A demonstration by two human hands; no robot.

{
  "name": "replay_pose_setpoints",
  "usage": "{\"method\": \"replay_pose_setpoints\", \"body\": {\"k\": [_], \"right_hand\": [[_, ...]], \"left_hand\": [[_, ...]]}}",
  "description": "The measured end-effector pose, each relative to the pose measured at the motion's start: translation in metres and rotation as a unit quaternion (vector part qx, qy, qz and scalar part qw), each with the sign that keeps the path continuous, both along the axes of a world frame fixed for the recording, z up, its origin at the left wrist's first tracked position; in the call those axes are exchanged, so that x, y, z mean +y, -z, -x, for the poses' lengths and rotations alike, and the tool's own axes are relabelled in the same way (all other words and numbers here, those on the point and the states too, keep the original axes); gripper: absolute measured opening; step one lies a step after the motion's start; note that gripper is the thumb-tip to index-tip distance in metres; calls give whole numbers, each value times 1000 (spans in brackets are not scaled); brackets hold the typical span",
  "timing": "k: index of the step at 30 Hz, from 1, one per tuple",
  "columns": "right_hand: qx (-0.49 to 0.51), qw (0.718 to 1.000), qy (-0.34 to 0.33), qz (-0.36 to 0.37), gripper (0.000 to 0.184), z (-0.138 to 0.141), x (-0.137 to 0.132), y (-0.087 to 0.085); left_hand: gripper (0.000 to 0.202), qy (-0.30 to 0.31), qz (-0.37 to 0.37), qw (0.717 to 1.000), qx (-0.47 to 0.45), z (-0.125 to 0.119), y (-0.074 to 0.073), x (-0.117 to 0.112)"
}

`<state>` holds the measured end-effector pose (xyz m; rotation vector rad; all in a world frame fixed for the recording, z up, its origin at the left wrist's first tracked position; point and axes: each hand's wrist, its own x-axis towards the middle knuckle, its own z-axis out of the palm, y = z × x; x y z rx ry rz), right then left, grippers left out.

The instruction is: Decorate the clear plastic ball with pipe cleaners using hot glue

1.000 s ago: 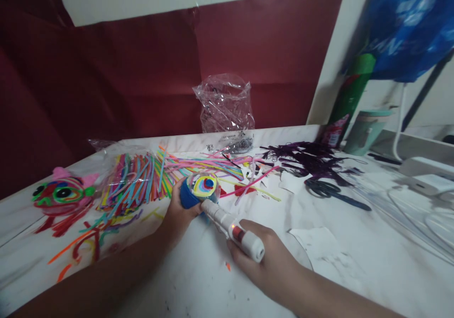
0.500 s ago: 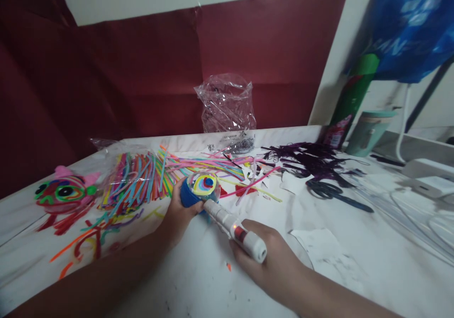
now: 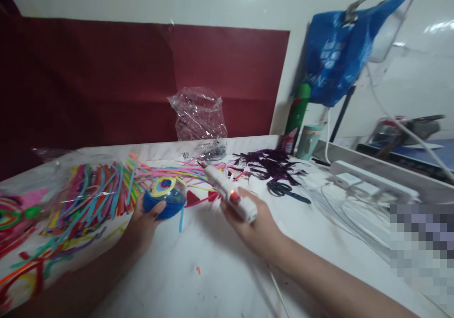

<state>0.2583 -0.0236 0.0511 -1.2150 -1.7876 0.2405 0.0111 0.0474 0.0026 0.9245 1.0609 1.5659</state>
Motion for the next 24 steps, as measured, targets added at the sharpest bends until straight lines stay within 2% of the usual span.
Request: {"method": "replay_pose_setpoints", "body": {"k": [2, 3, 6, 10, 12, 14, 19, 22, 24], "right_hand": [[-78, 989, 127, 25, 24, -23, 16, -5], [-159, 968, 187, 46, 26, -35, 23, -5], [-230, 946, 218, 72, 19, -66, 38, 7], [-301, 918, 232, 116, 16, -89, 41, 40], [-325, 909, 227, 126, 16, -95, 40, 51], [-346, 906, 207, 129, 17, -101, 37, 54], [-372, 915, 114, 108, 23, -113, 25, 38], [-332, 941, 64, 7, 22, -98, 22, 22], [-311, 949, -2, -60, 21, -71, 29, 15]], "left_hand": [[72, 0, -3, 1000, -15, 2, -4, -1], [70, 0, -6, 1000, -22, 3, -6, -1], [62, 7, -24, 999, -46, 7, -10, 1], [55, 12, -43, 997, -70, 10, -15, 3], [53, 13, -47, 996, -73, 11, -17, 3], [51, 16, -45, 996, -72, 11, -17, 2], [48, 17, -36, 997, -63, 12, -13, 4], [51, 11, -34, 997, -62, 12, -8, 9], [53, 7, -33, 997, -63, 12, -6, 10]]}}
